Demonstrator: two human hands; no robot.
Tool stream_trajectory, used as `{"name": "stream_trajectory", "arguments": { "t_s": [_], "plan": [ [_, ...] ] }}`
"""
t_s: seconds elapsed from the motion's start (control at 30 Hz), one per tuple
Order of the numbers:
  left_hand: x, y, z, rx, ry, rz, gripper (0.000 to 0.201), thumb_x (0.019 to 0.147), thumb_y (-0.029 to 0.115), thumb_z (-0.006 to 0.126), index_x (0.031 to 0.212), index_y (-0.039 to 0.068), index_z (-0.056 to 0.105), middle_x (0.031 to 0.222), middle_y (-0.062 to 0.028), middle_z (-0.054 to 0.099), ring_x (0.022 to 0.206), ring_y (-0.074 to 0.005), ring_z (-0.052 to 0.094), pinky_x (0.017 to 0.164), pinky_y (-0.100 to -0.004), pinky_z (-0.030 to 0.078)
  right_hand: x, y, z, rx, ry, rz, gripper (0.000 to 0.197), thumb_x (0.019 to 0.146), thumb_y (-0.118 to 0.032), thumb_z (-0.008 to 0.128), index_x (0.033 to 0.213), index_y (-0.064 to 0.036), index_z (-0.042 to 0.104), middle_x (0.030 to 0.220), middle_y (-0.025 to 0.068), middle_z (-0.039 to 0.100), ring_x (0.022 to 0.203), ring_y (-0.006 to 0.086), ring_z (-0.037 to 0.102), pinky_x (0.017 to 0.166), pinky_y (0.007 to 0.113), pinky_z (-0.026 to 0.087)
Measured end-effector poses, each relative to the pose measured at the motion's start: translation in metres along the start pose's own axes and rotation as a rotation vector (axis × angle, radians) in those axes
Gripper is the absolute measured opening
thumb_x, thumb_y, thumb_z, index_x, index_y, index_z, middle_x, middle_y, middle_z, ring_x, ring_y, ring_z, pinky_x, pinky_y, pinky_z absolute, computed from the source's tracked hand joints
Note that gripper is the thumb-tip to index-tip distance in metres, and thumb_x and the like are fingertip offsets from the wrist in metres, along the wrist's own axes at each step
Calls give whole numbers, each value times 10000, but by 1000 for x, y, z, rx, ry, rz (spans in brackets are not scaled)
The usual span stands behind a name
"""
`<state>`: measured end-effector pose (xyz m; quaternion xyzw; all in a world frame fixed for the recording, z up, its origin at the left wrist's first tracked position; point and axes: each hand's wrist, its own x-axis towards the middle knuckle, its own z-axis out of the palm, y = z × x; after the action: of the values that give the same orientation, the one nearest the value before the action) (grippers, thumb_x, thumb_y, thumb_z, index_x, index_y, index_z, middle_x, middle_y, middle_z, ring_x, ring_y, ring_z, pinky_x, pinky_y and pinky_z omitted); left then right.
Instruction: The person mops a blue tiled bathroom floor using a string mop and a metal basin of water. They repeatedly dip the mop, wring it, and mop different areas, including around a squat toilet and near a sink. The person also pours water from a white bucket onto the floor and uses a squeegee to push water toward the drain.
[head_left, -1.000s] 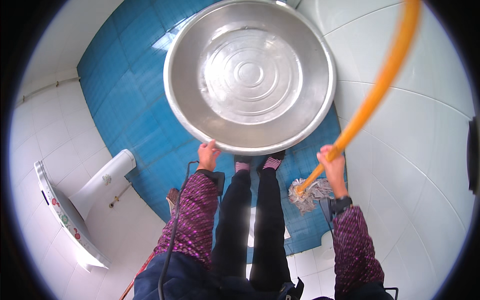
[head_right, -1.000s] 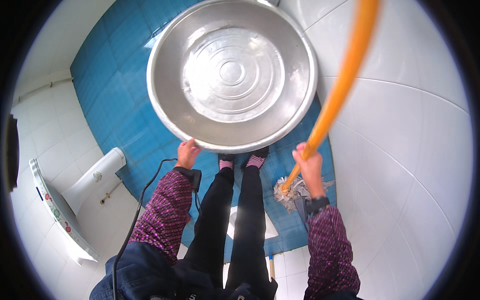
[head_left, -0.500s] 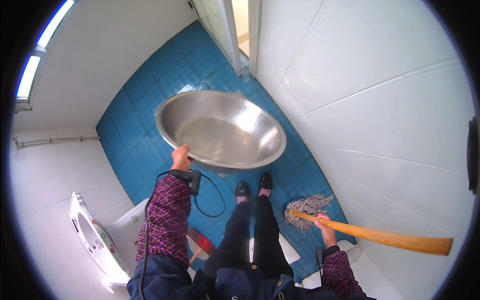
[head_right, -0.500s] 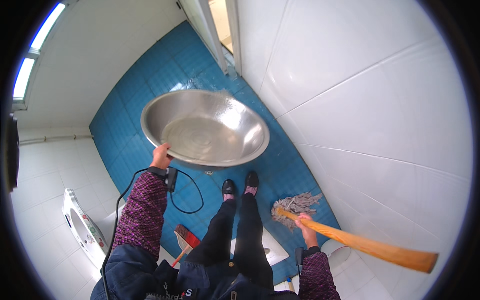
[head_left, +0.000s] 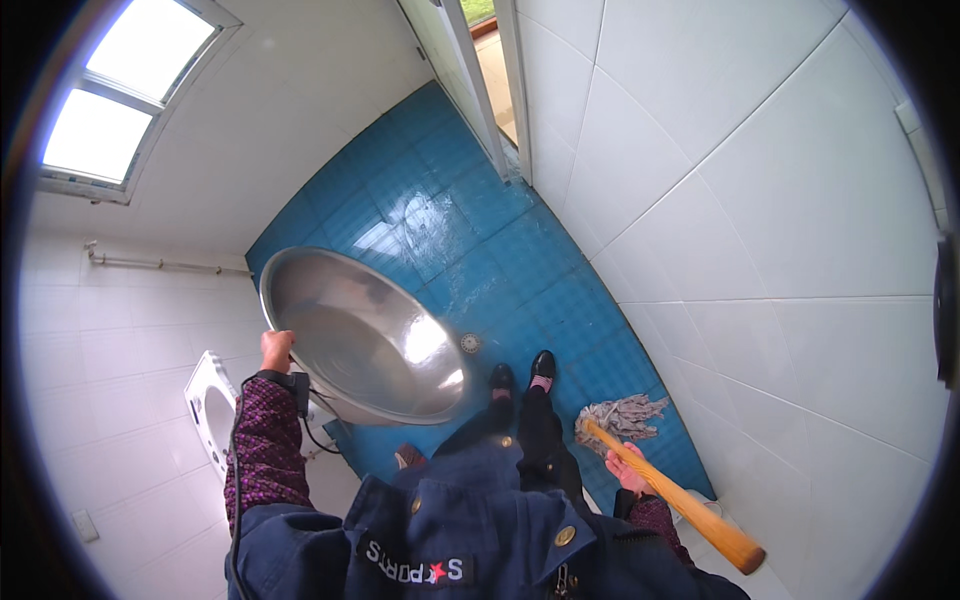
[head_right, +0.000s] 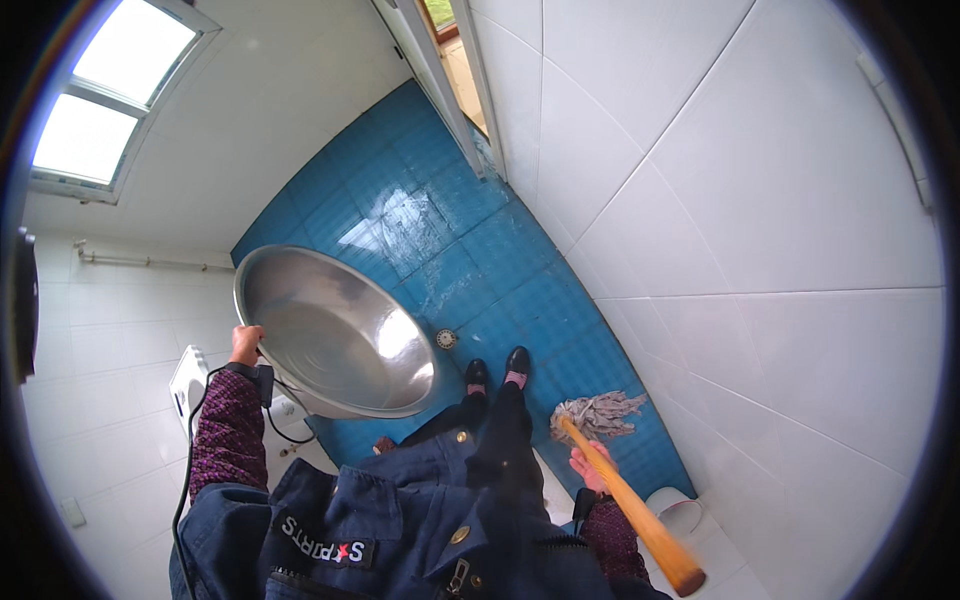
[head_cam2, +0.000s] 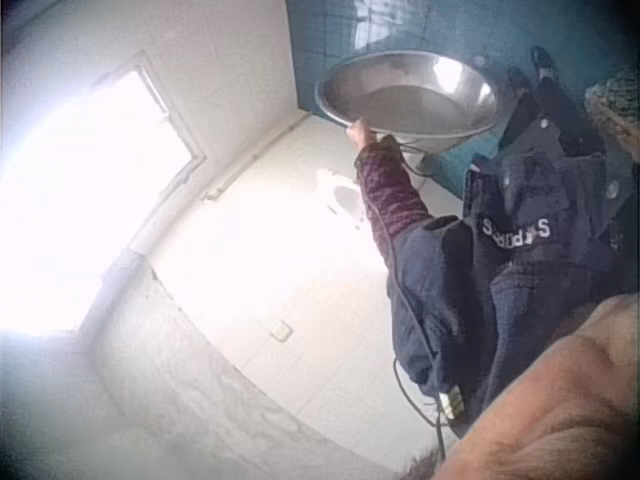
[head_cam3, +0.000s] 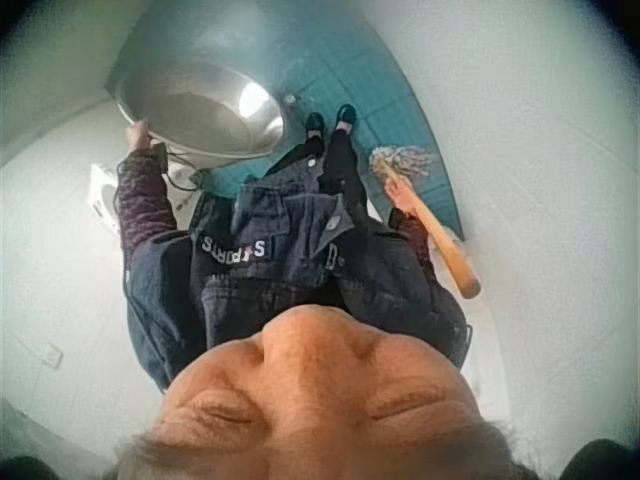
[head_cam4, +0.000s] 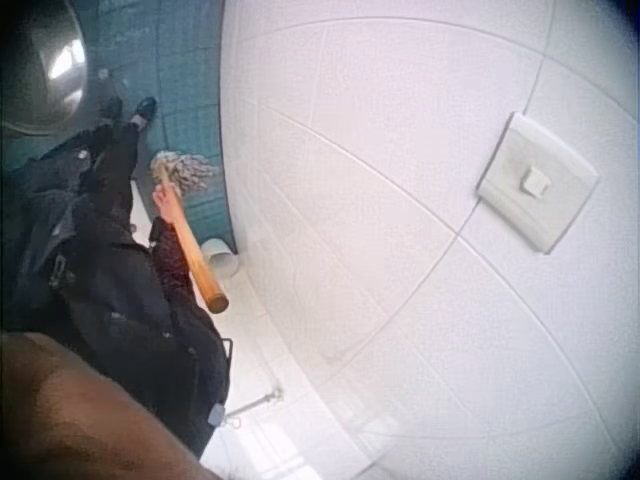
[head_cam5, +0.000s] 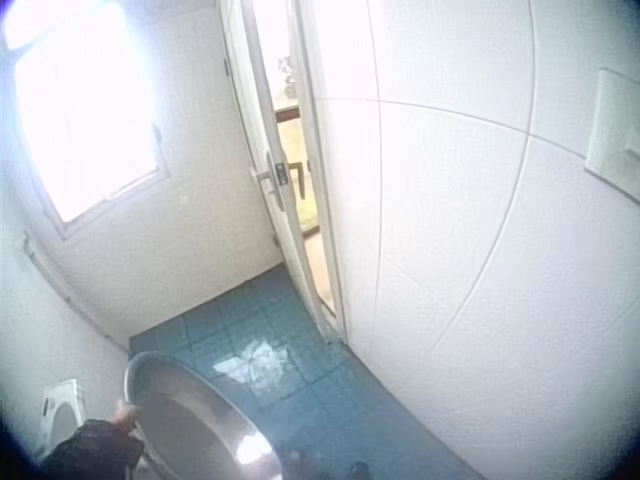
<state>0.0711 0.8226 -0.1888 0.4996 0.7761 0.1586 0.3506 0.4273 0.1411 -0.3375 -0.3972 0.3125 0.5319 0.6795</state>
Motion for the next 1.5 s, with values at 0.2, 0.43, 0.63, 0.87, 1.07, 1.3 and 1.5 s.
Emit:
{"name": "stream_trajectory", "arguments": {
  "t_s": [0.2, 0.43, 0.63, 0.87, 1.07, 1.3, 1.5],
  "plan": [
    [6, 25, -110, 578, 396, 365, 227, 614, 50, 505, 795, -82, 540, 745, -245, 589, 764, -389, 600, 691, -414, 455, 44, -8, -31, 291, 111, 324, 154, 846, -176, 491, 846, -23, 509, 741, 122, 552, 643, 270, 573, 545, 349, 522],
    [24, 16, -192, 599, 563, 428, 376, 629, 55, 527, 984, -68, 540, 889, -277, 597, 860, -426, 573, 775, -427, 452, 31, -24, -30, 332, 193, 185, 209, 743, 27, 506, 922, 22, 398, 733, 118, 456, 564, 173, 494, 482, 262, 467],
    [109, 2, -210, 557, 557, 459, 452, 622, 25, 529, 1069, -39, 507, 930, -262, 591, 869, -415, 571, 784, -428, 450, -40, -51, 101, 564, 241, 491, 143, 746, 14, 484, 838, 58, 383, 712, 104, 448, 568, 156, 491, 479, 234, 464],
    [213, -27, -186, 360, 413, 484, 460, 639, -11, 497, 1098, 23, 497, 917, -220, 605, 834, -407, 578, 735, -431, 457, -93, -26, 340, 420, 134, 169, 108, 773, -33, 464, 800, 40, 389, 684, 85, 437, 555, 142, 483, 510, 236, 471],
    [280, -31, -177, 304, 388, 340, 488, 655, -29, 484, 1117, 128, 518, 879, -182, 625, 808, -377, 598, 707, -423, 469, -122, 3, 559, 360, 232, 182, 124, 789, -80, 451, 821, 16, 379, 699, 54, 428, 554, 106, 479, 448, 218, 453],
    [298, -35, -181, 325, 324, 297, 507, 670, -23, 509, 1150, 137, 485, 861, -198, 622, 785, -391, 596, 675, -446, 470, -121, 24, 733, 76, 141, 131, 216, 822, -145, 445, 886, 51, 378, 712, 70, 432, 529, 88, 461, 367, 205, 419],
    [288, -29, -199, 312, 300, 321, 519, 650, -47, 480, 1157, 64, 480, 953, -199, 599, 872, -377, 578, 741, -407, 461, -12, 16, 779, 107, -193, 327, 222, 836, -136, 493, 913, 34, 373, 654, 47, 446, 485, 120, 462, 384, 227, 422]
  ]
}}
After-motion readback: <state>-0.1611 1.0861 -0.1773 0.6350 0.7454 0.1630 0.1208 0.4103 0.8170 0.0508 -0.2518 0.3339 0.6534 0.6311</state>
